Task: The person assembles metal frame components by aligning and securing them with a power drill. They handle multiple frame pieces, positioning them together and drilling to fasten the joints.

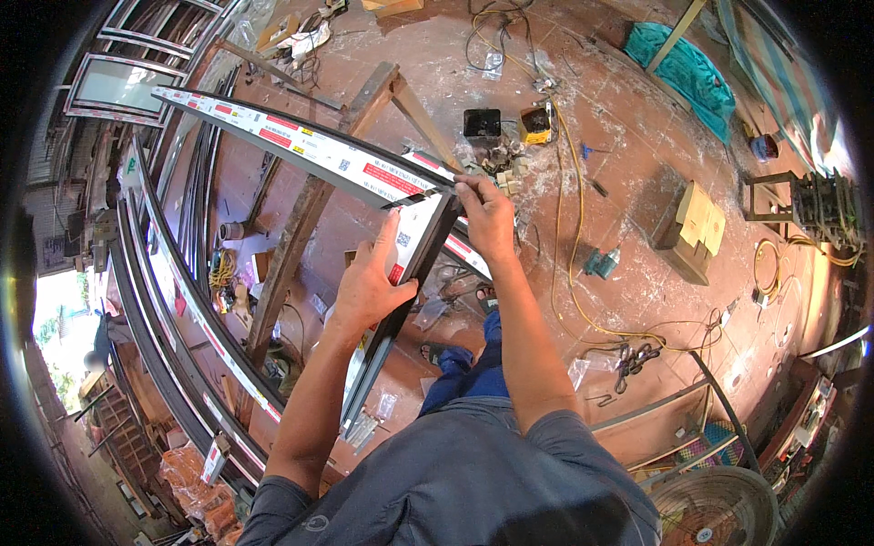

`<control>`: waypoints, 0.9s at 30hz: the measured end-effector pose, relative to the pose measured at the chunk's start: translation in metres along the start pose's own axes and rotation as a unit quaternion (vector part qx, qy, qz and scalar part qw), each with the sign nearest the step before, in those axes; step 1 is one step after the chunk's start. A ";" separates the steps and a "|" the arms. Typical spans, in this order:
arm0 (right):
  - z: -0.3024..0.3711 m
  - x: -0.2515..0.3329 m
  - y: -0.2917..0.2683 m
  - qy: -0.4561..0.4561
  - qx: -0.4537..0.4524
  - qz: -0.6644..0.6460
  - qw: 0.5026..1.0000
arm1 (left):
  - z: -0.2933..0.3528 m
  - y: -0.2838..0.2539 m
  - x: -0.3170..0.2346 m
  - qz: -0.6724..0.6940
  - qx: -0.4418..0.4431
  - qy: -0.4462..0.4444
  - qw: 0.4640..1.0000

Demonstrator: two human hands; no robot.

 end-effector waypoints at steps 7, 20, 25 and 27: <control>0.004 0.016 0.001 -0.013 -0.032 0.090 0.995 | 0.000 -0.001 0.000 0.008 0.001 -0.003 1.000; 0.061 -0.024 0.065 0.086 -0.028 -0.320 0.943 | -0.002 -0.001 -0.002 0.014 0.004 -0.002 1.000; 0.070 -0.016 0.072 0.056 -0.015 -0.269 0.961 | -0.002 0.001 0.002 0.019 0.005 0.005 1.000; 0.064 -0.019 0.070 0.026 -0.054 -0.279 0.958 | 0.000 0.001 0.002 0.019 0.002 0.010 1.000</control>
Point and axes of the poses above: each hand's wrist, its own z-axis away from the middle knuckle, its own y-axis out of the palm, x = y × z, the point moved 2 cm from there along -z, towards the middle knuckle, and after that the axes turned 11 degrees about y, right-handed, at the moved point
